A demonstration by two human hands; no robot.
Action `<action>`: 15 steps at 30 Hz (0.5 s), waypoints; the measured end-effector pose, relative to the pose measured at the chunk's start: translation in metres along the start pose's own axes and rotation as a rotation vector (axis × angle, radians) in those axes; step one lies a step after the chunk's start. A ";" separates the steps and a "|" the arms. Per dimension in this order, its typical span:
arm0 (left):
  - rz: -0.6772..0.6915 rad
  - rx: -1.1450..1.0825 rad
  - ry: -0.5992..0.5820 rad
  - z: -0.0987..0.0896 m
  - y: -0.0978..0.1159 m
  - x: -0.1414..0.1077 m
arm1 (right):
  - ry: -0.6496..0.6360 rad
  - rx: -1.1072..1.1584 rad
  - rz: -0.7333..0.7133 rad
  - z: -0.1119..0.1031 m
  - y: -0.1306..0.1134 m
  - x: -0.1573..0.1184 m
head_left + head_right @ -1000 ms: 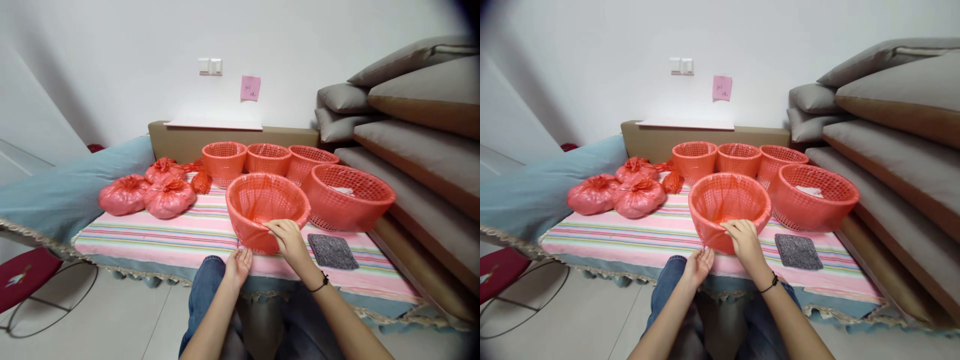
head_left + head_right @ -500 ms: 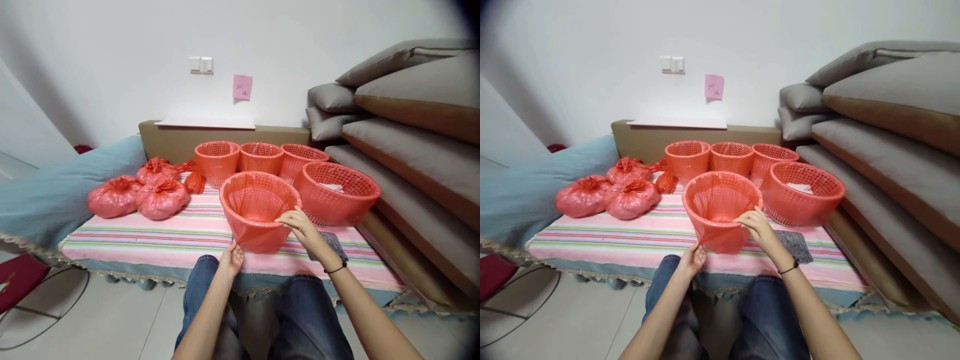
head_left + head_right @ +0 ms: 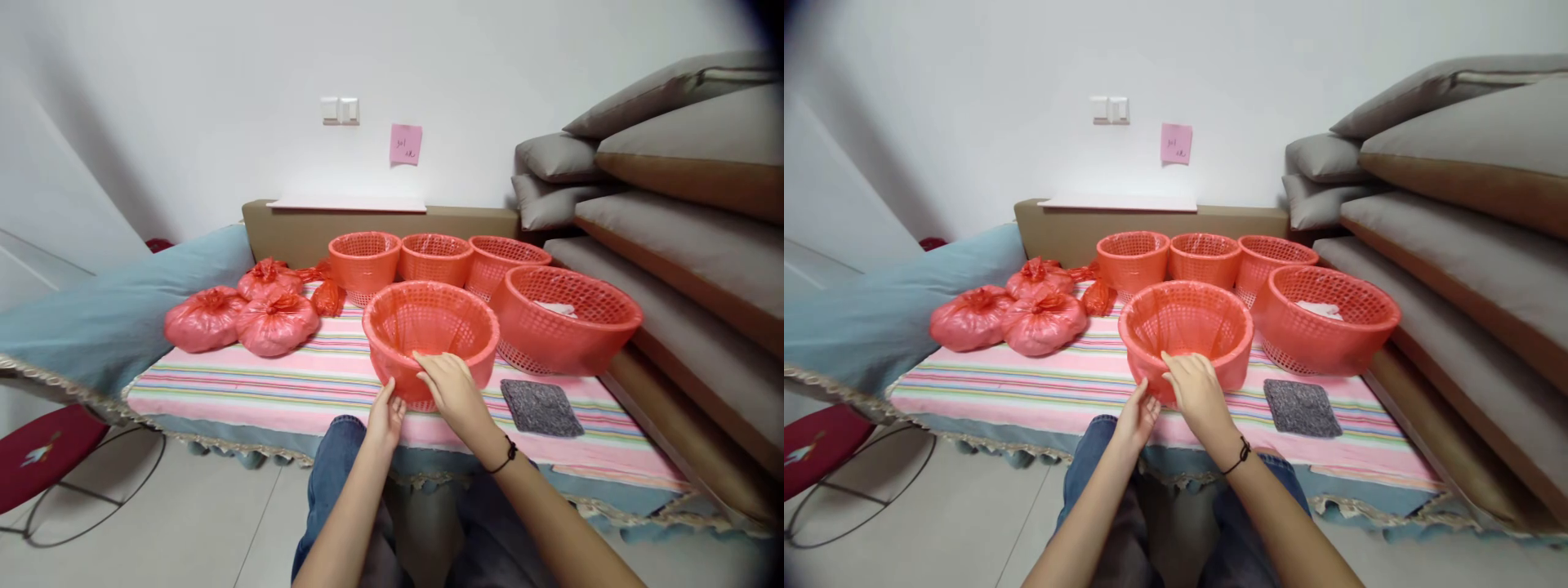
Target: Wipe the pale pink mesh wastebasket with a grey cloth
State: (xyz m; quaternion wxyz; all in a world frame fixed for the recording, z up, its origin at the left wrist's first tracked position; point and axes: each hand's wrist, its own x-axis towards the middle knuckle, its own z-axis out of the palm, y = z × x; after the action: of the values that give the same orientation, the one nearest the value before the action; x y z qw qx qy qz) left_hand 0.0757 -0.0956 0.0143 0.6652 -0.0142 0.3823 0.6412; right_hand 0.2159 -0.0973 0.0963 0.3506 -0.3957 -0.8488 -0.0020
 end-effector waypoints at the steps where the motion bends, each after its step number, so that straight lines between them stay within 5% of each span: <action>1: -0.007 -0.014 0.034 -0.002 -0.002 0.002 | 0.024 -0.007 0.027 0.006 0.001 -0.002; 7: -0.128 -0.019 0.152 -0.017 -0.008 0.003 | 0.083 0.043 0.021 -0.002 0.052 -0.020; 11: -0.103 -0.020 -0.004 -0.007 -0.002 0.002 | 0.079 0.045 0.065 -0.034 0.089 -0.030; 15: 0.055 0.048 -0.164 0.011 0.002 0.006 | 0.136 -0.011 0.047 -0.045 0.071 -0.025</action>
State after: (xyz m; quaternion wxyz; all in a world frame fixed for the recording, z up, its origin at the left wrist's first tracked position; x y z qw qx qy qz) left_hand 0.0786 -0.0849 0.0199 0.6764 0.0647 0.3420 0.6491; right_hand 0.3015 -0.0776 0.0962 0.4052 -0.4163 -0.8136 -0.0252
